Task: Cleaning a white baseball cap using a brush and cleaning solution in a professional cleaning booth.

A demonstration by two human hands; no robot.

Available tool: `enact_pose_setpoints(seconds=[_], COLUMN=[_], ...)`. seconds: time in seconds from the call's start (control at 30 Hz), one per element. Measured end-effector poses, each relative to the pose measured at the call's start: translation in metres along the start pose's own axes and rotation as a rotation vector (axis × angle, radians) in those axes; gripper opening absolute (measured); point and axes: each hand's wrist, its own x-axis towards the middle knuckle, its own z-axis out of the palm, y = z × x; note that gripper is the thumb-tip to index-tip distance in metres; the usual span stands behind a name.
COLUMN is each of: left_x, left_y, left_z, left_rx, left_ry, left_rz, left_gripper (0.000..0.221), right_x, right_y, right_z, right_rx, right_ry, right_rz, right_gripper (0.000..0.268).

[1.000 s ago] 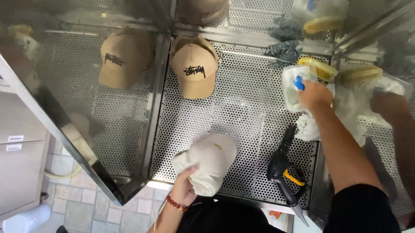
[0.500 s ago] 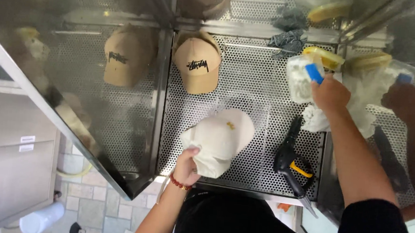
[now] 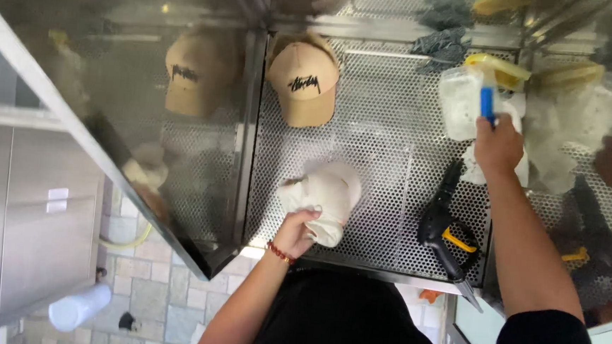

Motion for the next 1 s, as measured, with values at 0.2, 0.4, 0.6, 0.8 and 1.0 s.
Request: enact_pose_setpoints(seconds=[0.2, 0.4, 0.6, 0.8, 1.0], left_x=[-0.006, -0.037, -0.083, -0.090, -0.104], left_y=[0.007, 0.017, 0.033, 0.034, 0.041], left_z=[0.001, 0.009, 0.082, 0.069, 0.075], left_rx=[0.018, 0.099, 0.110, 0.088, 0.076], left_ry=[-0.022, -0.217, -0.163, -0.122, -0.147], left_rz=[-0.029, 0.040, 0.020, 0.026, -0.022], left_gripper=[0.046, 0.048, 0.058, 0.056, 0.057], right_x=[-0.127, -0.190, -0.181, -0.186, -0.194], right_y=[-0.076, -0.156, -0.199, -0.213, -0.214], right_z=[-0.008, -0.056, -0.083, -0.095, -0.086], right_rx=[0.164, 0.201, 0.214, 0.270, 0.370], right_ry=[-0.067, -0.033, 0.057, 0.019, 0.044], right_rz=[-0.338, -0.766, -1.246, -1.300, -1.283], right_gripper=[0.036, 0.038, 0.034, 0.034, 0.031])
